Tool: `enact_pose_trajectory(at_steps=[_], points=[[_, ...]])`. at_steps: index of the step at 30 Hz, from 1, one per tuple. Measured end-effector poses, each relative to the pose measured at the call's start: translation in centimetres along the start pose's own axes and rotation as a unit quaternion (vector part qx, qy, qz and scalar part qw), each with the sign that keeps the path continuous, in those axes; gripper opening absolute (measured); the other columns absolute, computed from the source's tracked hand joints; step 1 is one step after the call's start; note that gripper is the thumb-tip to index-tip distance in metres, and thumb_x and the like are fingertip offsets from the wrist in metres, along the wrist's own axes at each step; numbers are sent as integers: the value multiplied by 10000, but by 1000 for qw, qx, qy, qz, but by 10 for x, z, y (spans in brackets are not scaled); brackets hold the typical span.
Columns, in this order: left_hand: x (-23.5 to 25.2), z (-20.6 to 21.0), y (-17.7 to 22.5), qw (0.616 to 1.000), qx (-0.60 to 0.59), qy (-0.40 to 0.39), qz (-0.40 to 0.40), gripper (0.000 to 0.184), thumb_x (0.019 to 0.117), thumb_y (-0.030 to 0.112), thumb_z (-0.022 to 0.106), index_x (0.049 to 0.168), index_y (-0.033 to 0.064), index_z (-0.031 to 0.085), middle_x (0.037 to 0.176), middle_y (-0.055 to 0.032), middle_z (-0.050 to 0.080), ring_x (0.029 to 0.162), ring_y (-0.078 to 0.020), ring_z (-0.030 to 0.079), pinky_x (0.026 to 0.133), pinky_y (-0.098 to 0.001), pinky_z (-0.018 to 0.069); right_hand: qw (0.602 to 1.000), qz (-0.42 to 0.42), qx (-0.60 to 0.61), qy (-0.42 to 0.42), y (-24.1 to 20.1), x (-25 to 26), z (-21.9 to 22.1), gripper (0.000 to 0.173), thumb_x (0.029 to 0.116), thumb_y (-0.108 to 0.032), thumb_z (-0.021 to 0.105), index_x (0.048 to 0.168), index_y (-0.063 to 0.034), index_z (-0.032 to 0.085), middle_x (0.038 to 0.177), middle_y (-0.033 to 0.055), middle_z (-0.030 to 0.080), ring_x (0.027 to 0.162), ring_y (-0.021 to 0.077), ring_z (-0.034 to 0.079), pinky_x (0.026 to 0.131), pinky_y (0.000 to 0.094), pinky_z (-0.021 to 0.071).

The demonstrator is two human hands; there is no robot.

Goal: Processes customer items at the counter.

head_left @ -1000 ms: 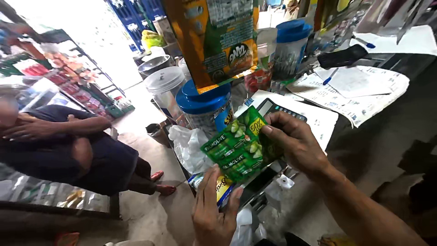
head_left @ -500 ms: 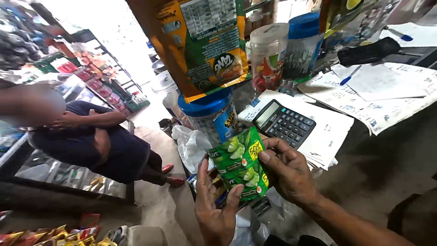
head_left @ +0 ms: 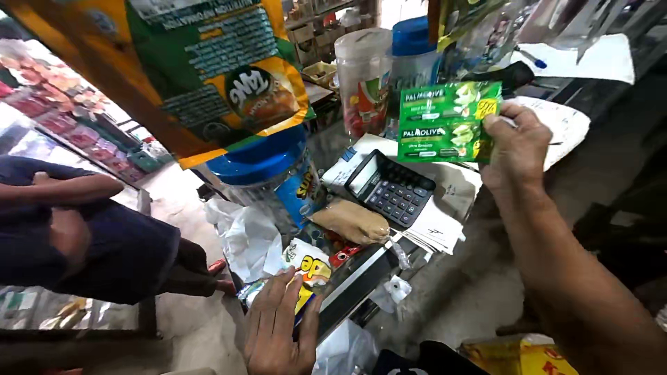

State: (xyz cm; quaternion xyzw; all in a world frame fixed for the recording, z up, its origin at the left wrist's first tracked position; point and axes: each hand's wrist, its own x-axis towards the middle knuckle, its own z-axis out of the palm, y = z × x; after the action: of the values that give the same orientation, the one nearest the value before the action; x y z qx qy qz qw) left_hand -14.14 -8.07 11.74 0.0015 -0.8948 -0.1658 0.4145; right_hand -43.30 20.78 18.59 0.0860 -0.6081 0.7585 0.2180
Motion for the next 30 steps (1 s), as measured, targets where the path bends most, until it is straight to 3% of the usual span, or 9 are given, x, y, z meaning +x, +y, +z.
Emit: enact_pose_trajectory(at_steps=[4,7,11,14,16,18,21,25,30], points=[[-8,-17,5,997,67,-47,-16,365,986,324,651,1171,17,722,1256,-209,685,1277,-303,598,1114,-418,435,990,120,-68,15,33,8,-13,370,1000,-43,564,1368,-41,530,1092,96,672,866,157,705,760,363,618],[-16,-25,1,997,76,-24,-14,331,980,299,667,1164,26,702,1230,-213,685,1270,-299,595,1119,-406,421,972,114,-195,-59,36,9,-25,430,976,-28,615,1396,3,528,1162,160,681,933,179,709,844,369,602],[-26,-23,-7,997,70,-2,-17,332,971,285,686,1170,19,702,1220,-212,685,1262,-301,598,1105,-406,442,889,25,-442,-122,18,7,-31,460,1014,-227,641,1401,10,566,1326,251,632,1090,385,689,968,582,530],[-31,-17,-10,998,46,6,-36,347,990,309,665,1199,32,680,1268,-202,663,1298,-275,571,1117,-387,429,834,-32,-531,-147,-2,-6,-29,544,1032,-334,595,1445,15,530,1439,326,506,1242,540,551,1000,714,432],[-34,-13,-11,998,25,16,-47,357,996,312,653,1219,33,660,1291,-194,648,1307,-261,560,1115,-379,431,828,-100,-518,-191,-22,-34,-18,530,1037,-365,581,1418,4,557,1411,306,540,1229,513,568,968,684,472],[-36,-9,-11,997,-9,42,-65,348,990,315,665,1224,59,655,1297,-146,646,1314,-218,558,1115,-354,447,818,-189,-465,-281,-35,-78,1,514,1020,-405,597,1357,-17,617,1309,238,635,1118,394,668,892,578,567],[-30,-24,-10,990,-31,75,-113,377,977,334,681,1252,83,621,1283,-80,624,1282,-137,555,1080,-302,462,745,-278,-464,-392,-29,-134,36,582,987,-575,544,1293,-97,672,1215,158,683,1003,349,699,722,509,593],[11,-52,-28,986,44,88,-133,647,922,368,724,1293,-130,542,1229,-281,603,1084,-226,626,917,-319,533,685,-271,-528,-422,-20,-145,59,576,973,-461,615,1391,-66,605,1227,245,651,993,467,671,671,556,561],[54,-34,-67,982,99,-13,-163,777,893,545,710,1396,-24,548,1307,-294,586,1055,-402,651,834,-553,555,678,-252,-534,-438,-16,-141,66,582,944,-365,708,1421,-59,575,1222,262,638,1042,470,662,691,575,558]])
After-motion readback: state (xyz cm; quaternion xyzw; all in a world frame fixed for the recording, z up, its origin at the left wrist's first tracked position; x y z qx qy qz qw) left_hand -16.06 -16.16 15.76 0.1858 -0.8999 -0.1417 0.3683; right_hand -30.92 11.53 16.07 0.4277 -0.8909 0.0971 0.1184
